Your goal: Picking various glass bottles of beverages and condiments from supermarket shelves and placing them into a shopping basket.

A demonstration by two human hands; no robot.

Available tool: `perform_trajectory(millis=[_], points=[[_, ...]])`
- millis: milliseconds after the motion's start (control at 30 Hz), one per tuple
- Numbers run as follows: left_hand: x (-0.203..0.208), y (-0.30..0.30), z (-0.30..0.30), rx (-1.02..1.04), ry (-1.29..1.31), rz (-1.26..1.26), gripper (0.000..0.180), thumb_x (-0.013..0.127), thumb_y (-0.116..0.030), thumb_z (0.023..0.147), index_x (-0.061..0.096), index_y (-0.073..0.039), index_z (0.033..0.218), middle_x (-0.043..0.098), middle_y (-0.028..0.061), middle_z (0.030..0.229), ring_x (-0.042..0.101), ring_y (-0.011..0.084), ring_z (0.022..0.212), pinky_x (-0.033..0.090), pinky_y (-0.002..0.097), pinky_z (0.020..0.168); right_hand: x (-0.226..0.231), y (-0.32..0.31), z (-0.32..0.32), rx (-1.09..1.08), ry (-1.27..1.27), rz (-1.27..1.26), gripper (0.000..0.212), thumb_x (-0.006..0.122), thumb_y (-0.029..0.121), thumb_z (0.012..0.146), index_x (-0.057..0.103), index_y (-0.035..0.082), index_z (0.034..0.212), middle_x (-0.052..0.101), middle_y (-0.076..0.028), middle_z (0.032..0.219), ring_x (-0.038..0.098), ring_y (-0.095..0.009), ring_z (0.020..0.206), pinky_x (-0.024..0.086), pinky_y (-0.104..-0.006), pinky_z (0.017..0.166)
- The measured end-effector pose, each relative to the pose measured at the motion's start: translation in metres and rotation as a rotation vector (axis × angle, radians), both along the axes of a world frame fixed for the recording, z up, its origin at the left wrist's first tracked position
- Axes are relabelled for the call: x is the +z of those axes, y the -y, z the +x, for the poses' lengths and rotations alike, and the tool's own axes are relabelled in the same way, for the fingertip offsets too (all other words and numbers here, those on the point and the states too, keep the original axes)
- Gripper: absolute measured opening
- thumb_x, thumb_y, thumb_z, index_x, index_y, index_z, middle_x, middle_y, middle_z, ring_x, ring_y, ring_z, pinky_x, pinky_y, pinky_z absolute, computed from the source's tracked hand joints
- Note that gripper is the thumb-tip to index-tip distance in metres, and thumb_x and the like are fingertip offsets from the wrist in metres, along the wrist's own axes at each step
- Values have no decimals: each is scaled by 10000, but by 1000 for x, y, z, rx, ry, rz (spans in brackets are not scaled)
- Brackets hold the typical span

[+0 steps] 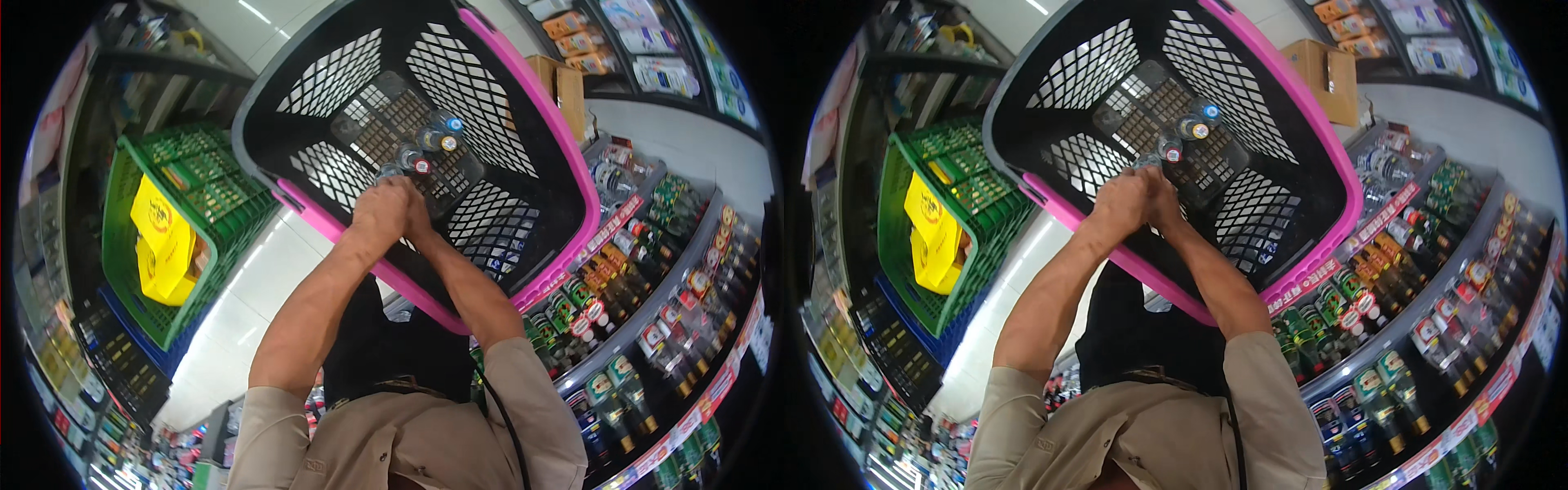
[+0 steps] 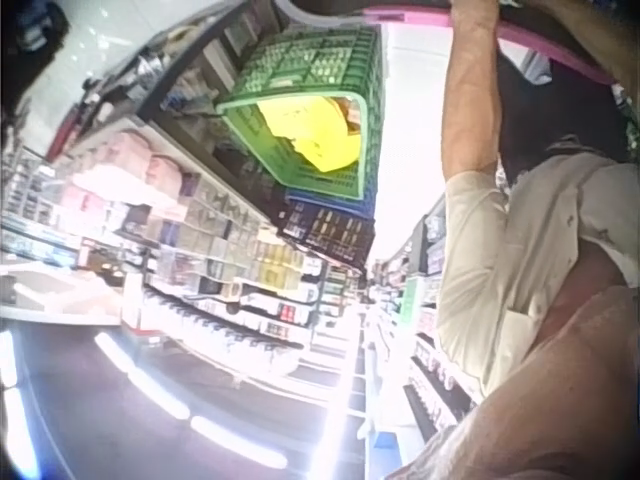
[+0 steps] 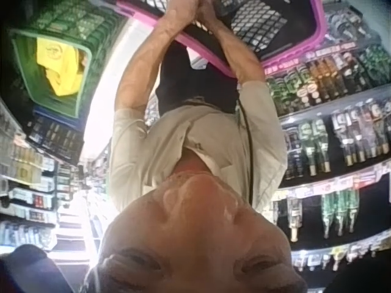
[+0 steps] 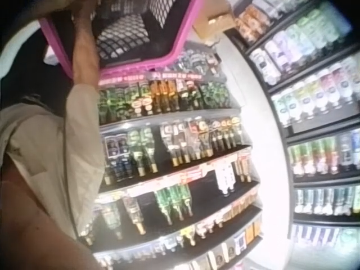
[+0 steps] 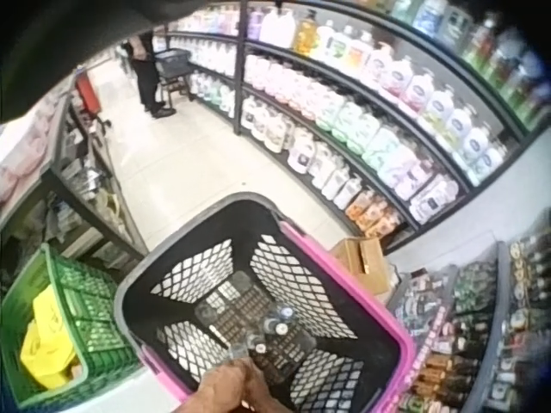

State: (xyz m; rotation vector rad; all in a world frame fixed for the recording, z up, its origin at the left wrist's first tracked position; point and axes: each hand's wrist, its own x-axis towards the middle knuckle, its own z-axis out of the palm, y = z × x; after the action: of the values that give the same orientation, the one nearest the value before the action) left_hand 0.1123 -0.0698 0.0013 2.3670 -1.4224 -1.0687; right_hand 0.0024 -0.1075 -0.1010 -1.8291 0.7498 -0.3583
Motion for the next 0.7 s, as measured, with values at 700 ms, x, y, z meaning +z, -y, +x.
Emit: perform_trajectory(millis=[700], points=[[-31,27,16,-103,-172,270,280,655,-50,708,635,29,976,654,240,938,635,364,932,510,405,835,-27,-4,-1,-118,-206,145,382,676,96,760,464,57,1076,571,-212,991,568,-445,937,470,-454,764]])
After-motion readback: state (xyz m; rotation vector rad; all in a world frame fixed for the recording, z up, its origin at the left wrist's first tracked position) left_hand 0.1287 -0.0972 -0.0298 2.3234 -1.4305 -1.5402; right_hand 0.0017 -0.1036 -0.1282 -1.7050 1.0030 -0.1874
